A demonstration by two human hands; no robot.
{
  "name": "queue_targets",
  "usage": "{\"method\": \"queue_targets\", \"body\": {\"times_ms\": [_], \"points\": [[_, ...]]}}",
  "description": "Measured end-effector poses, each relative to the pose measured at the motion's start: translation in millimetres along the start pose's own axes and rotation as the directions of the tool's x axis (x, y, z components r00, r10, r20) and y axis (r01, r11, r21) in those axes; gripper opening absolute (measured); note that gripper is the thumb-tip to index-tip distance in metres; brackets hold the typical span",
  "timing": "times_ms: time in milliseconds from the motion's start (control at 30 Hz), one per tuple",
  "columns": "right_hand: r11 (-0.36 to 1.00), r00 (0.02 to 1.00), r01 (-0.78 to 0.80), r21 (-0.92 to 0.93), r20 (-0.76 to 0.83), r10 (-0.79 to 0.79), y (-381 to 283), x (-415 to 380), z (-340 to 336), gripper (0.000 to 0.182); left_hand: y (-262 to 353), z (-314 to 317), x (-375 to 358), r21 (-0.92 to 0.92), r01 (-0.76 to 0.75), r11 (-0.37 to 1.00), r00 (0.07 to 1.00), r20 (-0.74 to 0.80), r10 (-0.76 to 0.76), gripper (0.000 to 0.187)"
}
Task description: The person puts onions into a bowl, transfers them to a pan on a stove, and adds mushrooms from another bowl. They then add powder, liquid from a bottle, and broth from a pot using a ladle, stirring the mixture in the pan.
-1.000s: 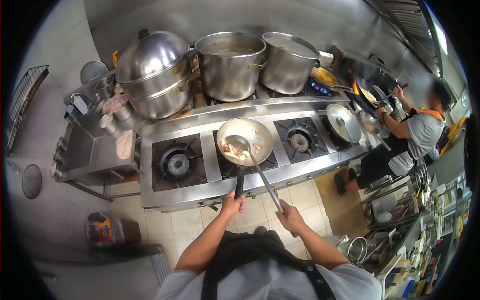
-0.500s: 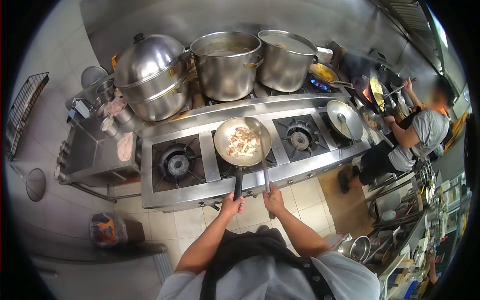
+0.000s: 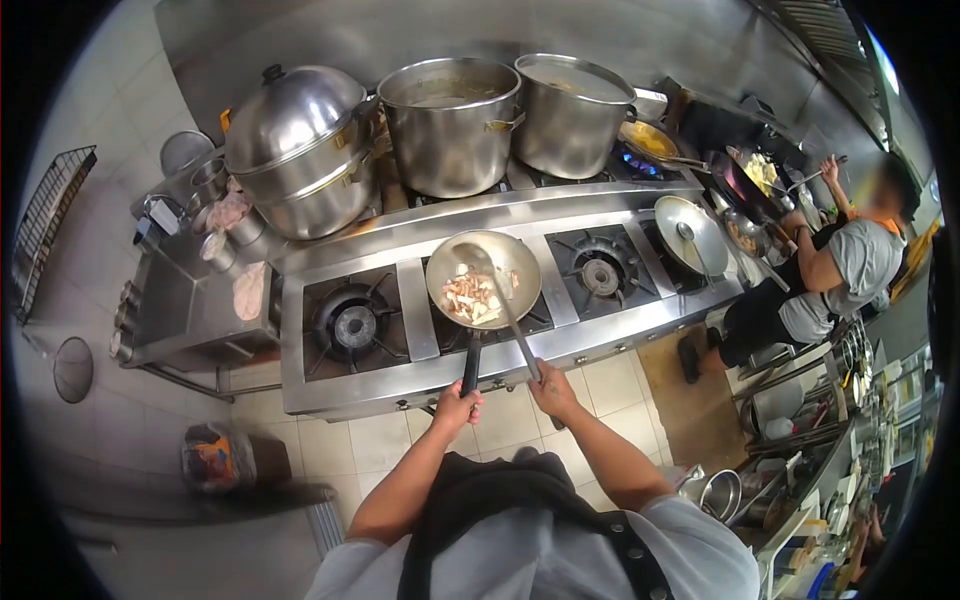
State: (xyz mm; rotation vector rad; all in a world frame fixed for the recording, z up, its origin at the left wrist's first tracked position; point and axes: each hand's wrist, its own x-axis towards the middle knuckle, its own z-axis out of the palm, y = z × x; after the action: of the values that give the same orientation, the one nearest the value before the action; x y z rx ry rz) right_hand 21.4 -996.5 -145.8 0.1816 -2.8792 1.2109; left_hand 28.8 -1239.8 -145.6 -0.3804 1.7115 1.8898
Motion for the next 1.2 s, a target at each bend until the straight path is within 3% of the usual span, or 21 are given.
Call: {"method": "queue_targets", "body": {"times_ms": [67,133,233,400,467,567,600,667,700,733,767,800,867,933,1000,1067,1133,1200], "points": [[0.999,0.999,0.008,-0.040,0.042,-0.007,-26.5,-24.9,-34.5,0.039,3.5,-0.3,-3.4,-0.033,0.005,0.999,1.000,-0.024,-0.006,0.025],[0.926,0.976,0.005,-0.377,0.205,0.078,-55.2,-53.4,-80.9,0.041,1.0,-4.2,-5.1,-0.043,0.004,0.999,0.999,-0.032,-0.005,0.024],[0.854,0.962,0.008,-0.520,0.236,0.134,-82.4,-93.6,-115.3,0.044,-7.3,-7.3,0.1,-0.072,-0.019,0.997,1.000,0.001,0.019,0.022],[0.928,0.934,-0.113,-0.354,0.281,0.221,-93.1,-116.6,-116.0,0.049,-9.1,2.5,-2.0,-0.063,-0.025,0.998,0.999,-0.026,0.023,0.020],[0.932,0.950,-0.121,-0.342,0.233,0.208,-63.6,-104.7,-89.6,0.048,-11.0,5.4,-2.7,-0.071,-0.033,0.997,0.999,-0.023,0.032,0.020],[0.987,0.986,-0.156,-0.029,0.063,0.158,-56.6,-81.6,-62.3,0.041,-7.8,6.2,2.9,-0.086,-0.046,0.995,0.999,-0.027,0.044,0.019],[0.988,0.987,-0.149,-0.027,0.053,0.150,-64.6,-75.3,-62.0,0.041,-1.5,4.7,7.6,-0.190,0.032,0.981,0.999,0.019,-0.029,0.020],[0.943,0.969,-0.246,0.225,0.055,0.240,-80.9,-67.1,-62.5,0.039,9.9,1.0,18.5,-0.284,0.108,0.953,0.994,0.066,-0.093,0.021],[0.867,0.943,-0.333,0.371,0.119,0.311,-83.2,-62.1,-62.3,0.039,19.8,0.2,26.3,-0.404,0.207,0.891,0.974,0.170,-0.149,0.022],[0.864,0.943,-0.332,0.378,0.115,0.311,-85.3,-58.9,-63.3,0.039,25.0,2.1,30.5,-0.504,0.316,0.804,0.940,0.283,-0.192,0.023],[0.795,0.931,-0.361,0.488,0.148,0.332,-85.8,-57.1,-68.5,0.040,24.7,7.5,30.2,-0.497,0.322,0.806,0.937,0.287,-0.197,0.023],[0.712,0.919,-0.388,0.585,0.183,0.350,-93.3,-56.7,-79.1,0.041,22.9,15.9,28.8,-0.399,0.230,0.888,0.964,0.221,-0.150,0.019],[0.754,0.935,-0.345,0.560,0.136,0.327,-109.9,-61.5,-101.9,0.045,26.3,29.7,23.8,-0.162,0.032,0.986,0.994,0.110,-0.015,0.012],[0.738,0.926,-0.359,0.572,0.119,0.358,-124.9,-68.7,-125.9,0.045,34.3,35.1,-23.4,-0.073,-0.005,0.997,0.998,0.063,0.009,0.007],[0.705,0.925,-0.366,0.607,0.154,0.348,-136.6,-75.5,-151.4,0.050,40.4,35.4,-75.3,-0.232,0.102,0.967,0.989,0.129,-0.073,0.007],[0.730,0.937,-0.340,0.593,0.146,0.319,-136.3,-73.9,-165.3,0.049,56.4,41.0,-98.9,-0.287,0.105,0.952,0.987,0.150,-0.064,0.011],[0.722,0.934,-0.348,0.598,0.151,0.324,-129.1,-66.0,-171.7,0.046,64.7,38.6,-71.3,-0.220,0.141,0.965,0.975,0.197,-0.097,0.020],[0.814,0.971,-0.237,0.530,0.097,0.219,-126.9,-52.8,-177.8,0.043,72.3,39.3,-21.8,-0.239,0.124,0.963,0.966,0.251,-0.063,0.028]]}}
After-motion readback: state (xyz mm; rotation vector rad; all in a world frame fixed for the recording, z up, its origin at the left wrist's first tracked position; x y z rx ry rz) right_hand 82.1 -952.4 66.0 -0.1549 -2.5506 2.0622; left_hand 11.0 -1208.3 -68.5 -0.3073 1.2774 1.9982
